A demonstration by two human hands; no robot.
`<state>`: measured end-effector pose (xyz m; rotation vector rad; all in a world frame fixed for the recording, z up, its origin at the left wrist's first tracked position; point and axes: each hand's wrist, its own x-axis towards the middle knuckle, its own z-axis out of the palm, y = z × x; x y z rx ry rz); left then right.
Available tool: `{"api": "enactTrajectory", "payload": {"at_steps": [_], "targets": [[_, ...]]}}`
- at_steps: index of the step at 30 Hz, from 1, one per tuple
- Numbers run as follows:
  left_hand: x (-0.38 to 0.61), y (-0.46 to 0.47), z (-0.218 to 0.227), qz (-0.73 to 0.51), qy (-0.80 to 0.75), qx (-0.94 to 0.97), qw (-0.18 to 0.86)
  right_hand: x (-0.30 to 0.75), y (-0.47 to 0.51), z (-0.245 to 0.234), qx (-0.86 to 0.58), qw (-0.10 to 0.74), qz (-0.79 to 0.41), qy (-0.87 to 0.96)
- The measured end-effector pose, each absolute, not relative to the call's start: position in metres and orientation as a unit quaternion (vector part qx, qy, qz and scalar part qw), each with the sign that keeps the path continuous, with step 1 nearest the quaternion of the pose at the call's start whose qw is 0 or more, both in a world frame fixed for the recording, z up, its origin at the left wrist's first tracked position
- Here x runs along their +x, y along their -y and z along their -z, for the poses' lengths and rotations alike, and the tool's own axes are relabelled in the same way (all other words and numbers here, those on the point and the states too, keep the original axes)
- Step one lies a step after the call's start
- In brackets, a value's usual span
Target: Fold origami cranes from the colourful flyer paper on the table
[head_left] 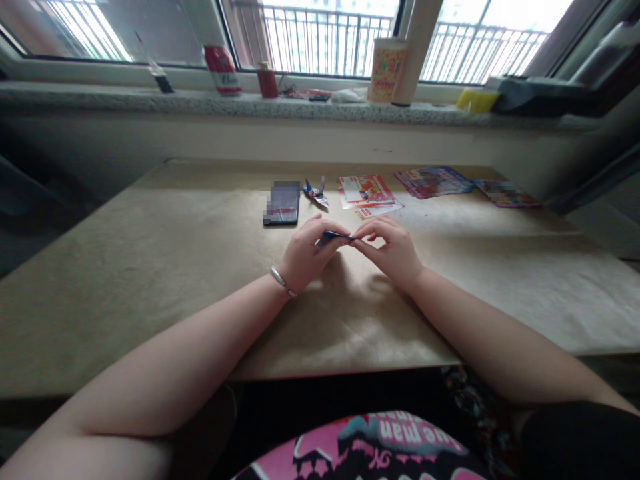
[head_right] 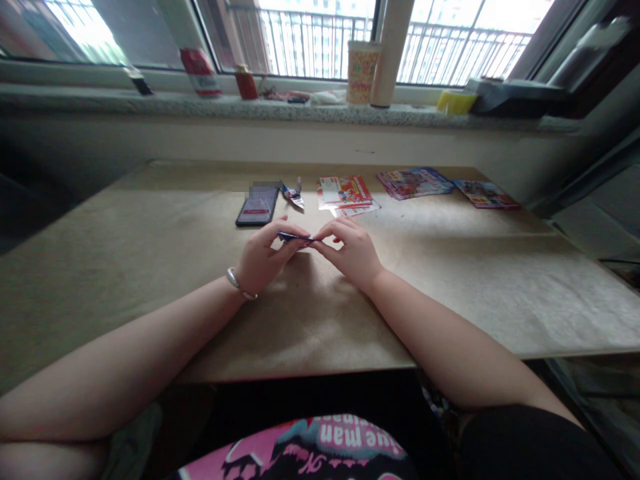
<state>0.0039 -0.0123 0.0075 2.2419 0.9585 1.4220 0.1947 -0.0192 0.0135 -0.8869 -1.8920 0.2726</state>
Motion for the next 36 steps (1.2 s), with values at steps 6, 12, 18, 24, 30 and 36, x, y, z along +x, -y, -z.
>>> {"api": "enactTrajectory", "payload": {"at_steps": [6, 12, 18, 24, 30, 36], "targets": [[0.0034, 0.0109, -0.0068, -0.508, -0.314, 0.783, 0.173, 0.1946, 0.0192, -0.0117, -0.368, 0.492, -0.107, 0.782], [0.0034, 0.0113, -0.0073, -0.507, -0.332, 0.773, 0.187, 0.1945, 0.0193, -0.0122, -0.388, 0.479, -0.105, 0.780], [0.0035, 0.0116, -0.0091, -0.499, -0.355, 0.766, 0.196, 0.1948, 0.0175, -0.0111, -0.384, 0.473, -0.112, 0.785], [0.0034, 0.0114, -0.0087, -0.499, -0.366, 0.760, 0.198, 0.1935, 0.0181, -0.0114, -0.392, 0.470, -0.127, 0.781], [0.0023, 0.0088, -0.0053, -0.507, -0.356, 0.753, 0.222, 0.1945, 0.0172, -0.0094, -0.384, 0.478, -0.152, 0.775], [0.0018, 0.0074, -0.0043, -0.501, -0.367, 0.756, 0.207, 0.1951, 0.0167, -0.0099, -0.388, 0.463, -0.135, 0.785]]}}
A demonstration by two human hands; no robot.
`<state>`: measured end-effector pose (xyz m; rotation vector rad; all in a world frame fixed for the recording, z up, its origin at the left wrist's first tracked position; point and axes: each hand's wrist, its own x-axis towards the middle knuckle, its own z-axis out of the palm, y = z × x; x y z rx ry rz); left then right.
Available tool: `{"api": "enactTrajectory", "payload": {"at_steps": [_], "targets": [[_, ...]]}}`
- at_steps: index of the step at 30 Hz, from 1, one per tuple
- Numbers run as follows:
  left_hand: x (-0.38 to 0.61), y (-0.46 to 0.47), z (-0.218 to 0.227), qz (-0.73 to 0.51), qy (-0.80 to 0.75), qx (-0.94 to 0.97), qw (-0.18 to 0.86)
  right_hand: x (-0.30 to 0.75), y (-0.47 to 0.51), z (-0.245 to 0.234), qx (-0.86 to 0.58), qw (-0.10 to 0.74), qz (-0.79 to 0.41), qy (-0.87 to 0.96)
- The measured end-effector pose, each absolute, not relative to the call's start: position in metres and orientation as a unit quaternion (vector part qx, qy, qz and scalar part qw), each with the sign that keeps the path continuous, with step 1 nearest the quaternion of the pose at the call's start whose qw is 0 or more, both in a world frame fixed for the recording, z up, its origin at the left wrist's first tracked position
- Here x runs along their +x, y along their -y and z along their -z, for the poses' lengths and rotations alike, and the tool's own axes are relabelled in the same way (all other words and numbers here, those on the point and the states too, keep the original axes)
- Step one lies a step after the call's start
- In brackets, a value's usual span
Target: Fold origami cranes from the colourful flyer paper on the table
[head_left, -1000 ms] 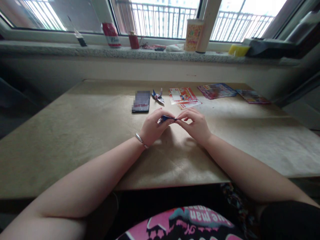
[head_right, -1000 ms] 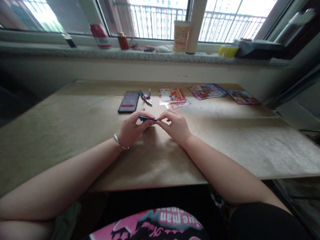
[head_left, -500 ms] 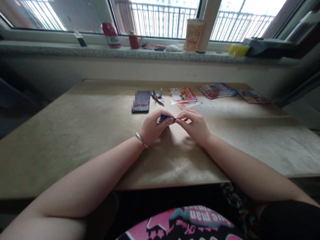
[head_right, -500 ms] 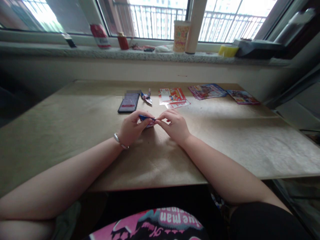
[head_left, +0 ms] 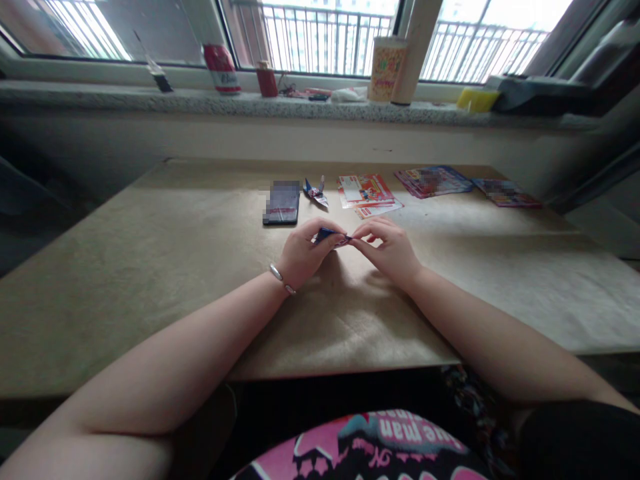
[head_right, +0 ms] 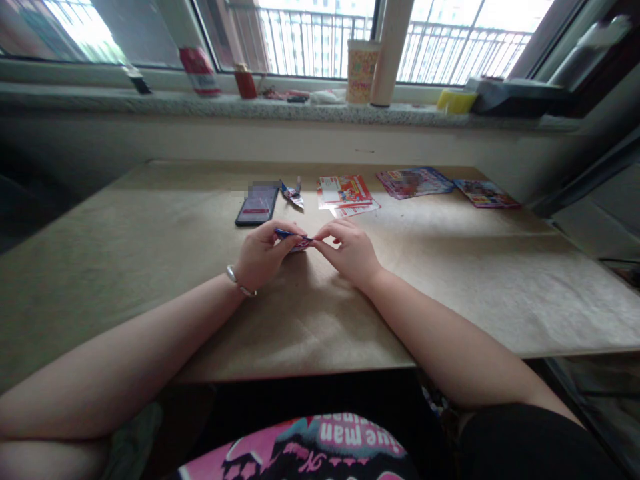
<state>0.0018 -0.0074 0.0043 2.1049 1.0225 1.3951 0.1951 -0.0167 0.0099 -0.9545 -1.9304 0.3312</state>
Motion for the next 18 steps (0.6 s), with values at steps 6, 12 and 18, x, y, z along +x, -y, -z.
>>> {"api": "enactTrajectory", "payload": {"at_steps": [6, 12, 18], "targets": [[0.0010, 0.0061, -0.0034, -0.501, -0.365, 0.759, 0.200, 0.1952, 0.0159, -0.0080, -0.406, 0.438, -0.090, 0.797], [0.0008, 0.0047, -0.0022, -0.507, -0.355, 0.759, 0.203, 0.1944, 0.0148, -0.0057, -0.428, 0.425, -0.083, 0.793], [0.0016, 0.0058, -0.0029, -0.496, -0.350, 0.774, 0.178, 0.1935, 0.0133, -0.0027, -0.427, 0.417, -0.089, 0.798]]}}
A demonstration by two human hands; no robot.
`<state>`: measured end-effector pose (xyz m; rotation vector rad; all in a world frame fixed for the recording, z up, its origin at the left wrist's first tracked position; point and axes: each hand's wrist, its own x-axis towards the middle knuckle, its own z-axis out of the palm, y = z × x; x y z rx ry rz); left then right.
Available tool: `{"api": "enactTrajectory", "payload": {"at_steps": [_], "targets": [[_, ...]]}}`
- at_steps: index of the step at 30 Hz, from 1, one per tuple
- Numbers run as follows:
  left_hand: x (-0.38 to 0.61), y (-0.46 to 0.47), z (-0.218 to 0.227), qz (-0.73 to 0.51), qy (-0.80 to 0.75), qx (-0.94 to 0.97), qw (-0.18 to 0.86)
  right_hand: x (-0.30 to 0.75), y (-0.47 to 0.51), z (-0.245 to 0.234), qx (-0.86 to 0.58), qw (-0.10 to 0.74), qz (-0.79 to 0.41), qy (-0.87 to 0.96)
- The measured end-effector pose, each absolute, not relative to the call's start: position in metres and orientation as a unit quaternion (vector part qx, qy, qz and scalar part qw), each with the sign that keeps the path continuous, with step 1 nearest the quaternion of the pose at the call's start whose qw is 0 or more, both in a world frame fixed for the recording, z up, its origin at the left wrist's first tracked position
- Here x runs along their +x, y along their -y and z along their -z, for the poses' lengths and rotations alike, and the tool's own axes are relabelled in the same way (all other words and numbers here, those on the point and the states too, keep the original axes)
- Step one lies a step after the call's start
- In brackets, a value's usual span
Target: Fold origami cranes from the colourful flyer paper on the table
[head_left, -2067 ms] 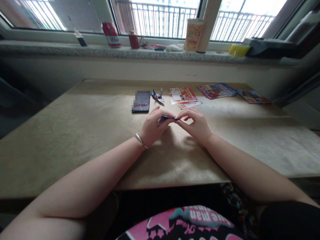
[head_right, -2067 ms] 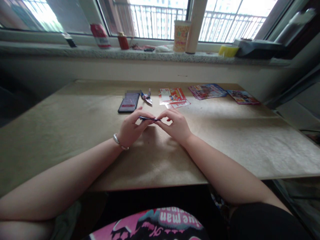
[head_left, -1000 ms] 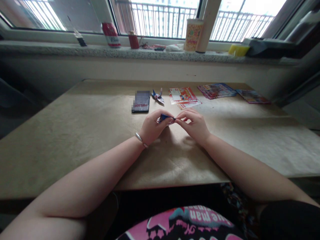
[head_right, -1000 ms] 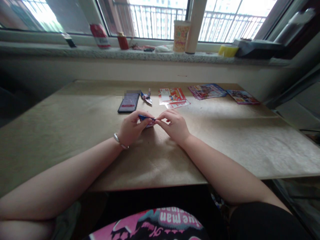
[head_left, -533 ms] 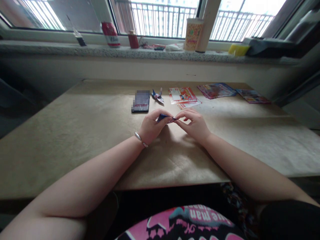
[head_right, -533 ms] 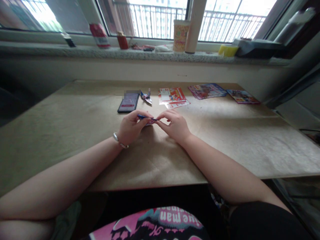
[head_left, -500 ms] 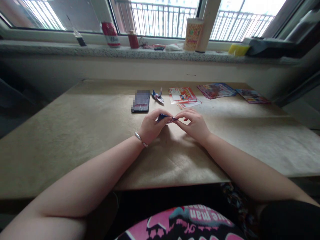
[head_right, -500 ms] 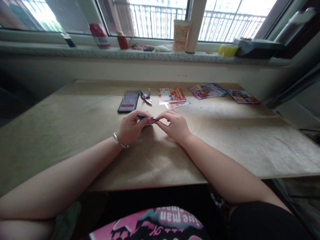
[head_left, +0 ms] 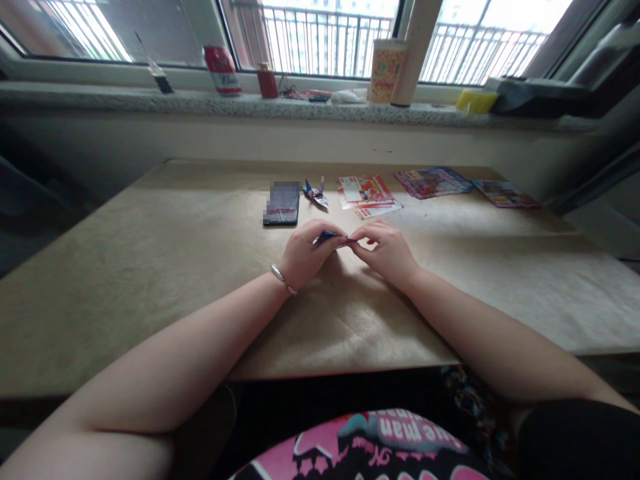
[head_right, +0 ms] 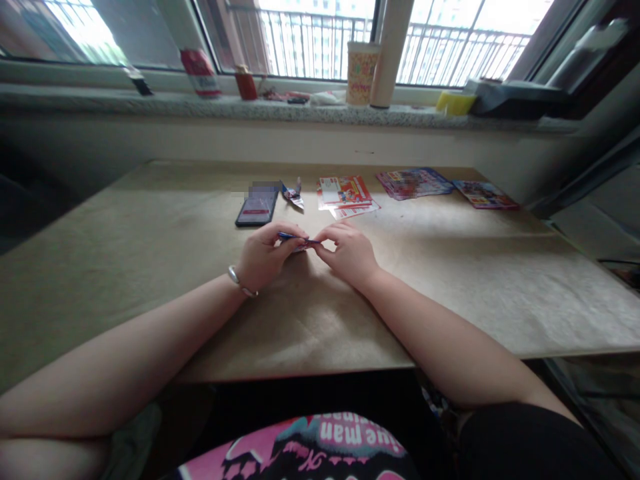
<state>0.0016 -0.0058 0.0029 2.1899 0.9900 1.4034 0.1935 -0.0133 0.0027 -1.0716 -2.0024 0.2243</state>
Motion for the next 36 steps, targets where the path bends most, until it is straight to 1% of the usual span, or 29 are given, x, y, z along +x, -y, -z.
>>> {"api": "enactTrajectory", "payload": {"at_steps": [7, 19, 30, 36], "targets": [[0.002, 0.007, -0.005, -0.505, -0.332, 0.782, 0.154, 0.194, 0.017, -0.007, -0.428, 0.415, -0.089, 0.798], [0.002, 0.006, -0.005, -0.504, -0.336, 0.775, 0.180, 0.192, 0.014, -0.002, -0.458, 0.380, -0.066, 0.801], [0.002, 0.005, -0.005, -0.502, -0.320, 0.785, 0.170, 0.191, 0.012, 0.003, -0.472, 0.362, -0.060, 0.802], [0.002, 0.006, -0.005, -0.500, -0.313, 0.789, 0.173, 0.189, 0.014, 0.000, -0.486, 0.338, -0.059, 0.803]]}}
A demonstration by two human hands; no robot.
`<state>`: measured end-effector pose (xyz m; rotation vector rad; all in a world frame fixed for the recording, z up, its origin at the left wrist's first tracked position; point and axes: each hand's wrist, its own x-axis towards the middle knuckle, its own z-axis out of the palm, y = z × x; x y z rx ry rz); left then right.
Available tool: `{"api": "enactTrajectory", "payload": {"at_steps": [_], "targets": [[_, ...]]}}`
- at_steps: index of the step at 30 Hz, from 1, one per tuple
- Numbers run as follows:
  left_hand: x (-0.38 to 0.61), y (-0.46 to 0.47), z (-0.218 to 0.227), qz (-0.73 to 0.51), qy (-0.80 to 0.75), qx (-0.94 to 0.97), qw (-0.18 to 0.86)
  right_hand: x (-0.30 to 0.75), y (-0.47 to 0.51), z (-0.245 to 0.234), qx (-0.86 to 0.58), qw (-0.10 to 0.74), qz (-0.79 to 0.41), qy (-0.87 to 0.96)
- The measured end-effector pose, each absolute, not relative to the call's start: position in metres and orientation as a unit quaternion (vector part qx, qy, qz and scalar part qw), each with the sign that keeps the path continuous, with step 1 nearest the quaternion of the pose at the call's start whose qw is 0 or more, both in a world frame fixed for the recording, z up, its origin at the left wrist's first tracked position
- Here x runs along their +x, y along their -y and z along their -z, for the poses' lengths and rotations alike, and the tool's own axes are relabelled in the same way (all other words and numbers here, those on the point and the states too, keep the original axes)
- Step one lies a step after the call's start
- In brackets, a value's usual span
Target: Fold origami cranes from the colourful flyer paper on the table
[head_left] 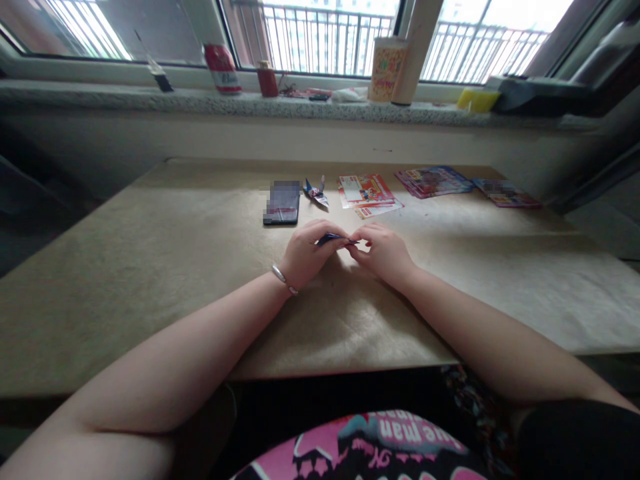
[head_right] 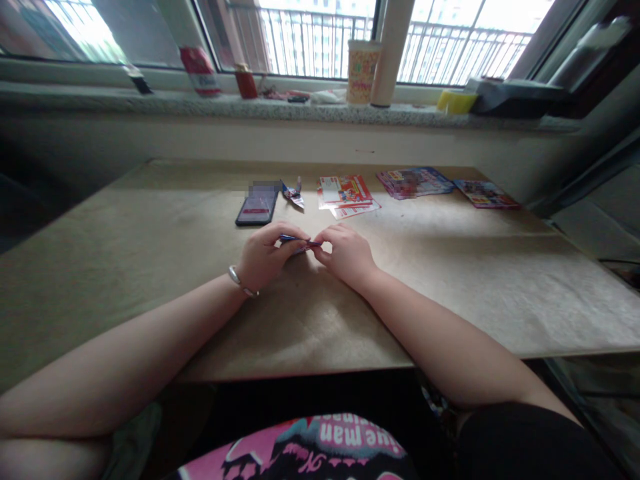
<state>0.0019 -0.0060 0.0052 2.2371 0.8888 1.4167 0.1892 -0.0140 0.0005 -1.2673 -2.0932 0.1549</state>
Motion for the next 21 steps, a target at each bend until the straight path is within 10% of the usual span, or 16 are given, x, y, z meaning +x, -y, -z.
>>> {"api": "enactTrajectory", "payload": {"at_steps": [12, 21], "targets": [[0.003, 0.006, -0.004, -0.492, -0.338, 0.779, 0.193, 0.189, 0.013, -0.002, -0.499, 0.305, -0.081, 0.807], [-0.003, -0.009, 0.005, -0.459, -0.413, 0.758, 0.209, 0.203, 0.000, 0.003, -0.527, 0.420, -0.323, 0.664]]}}
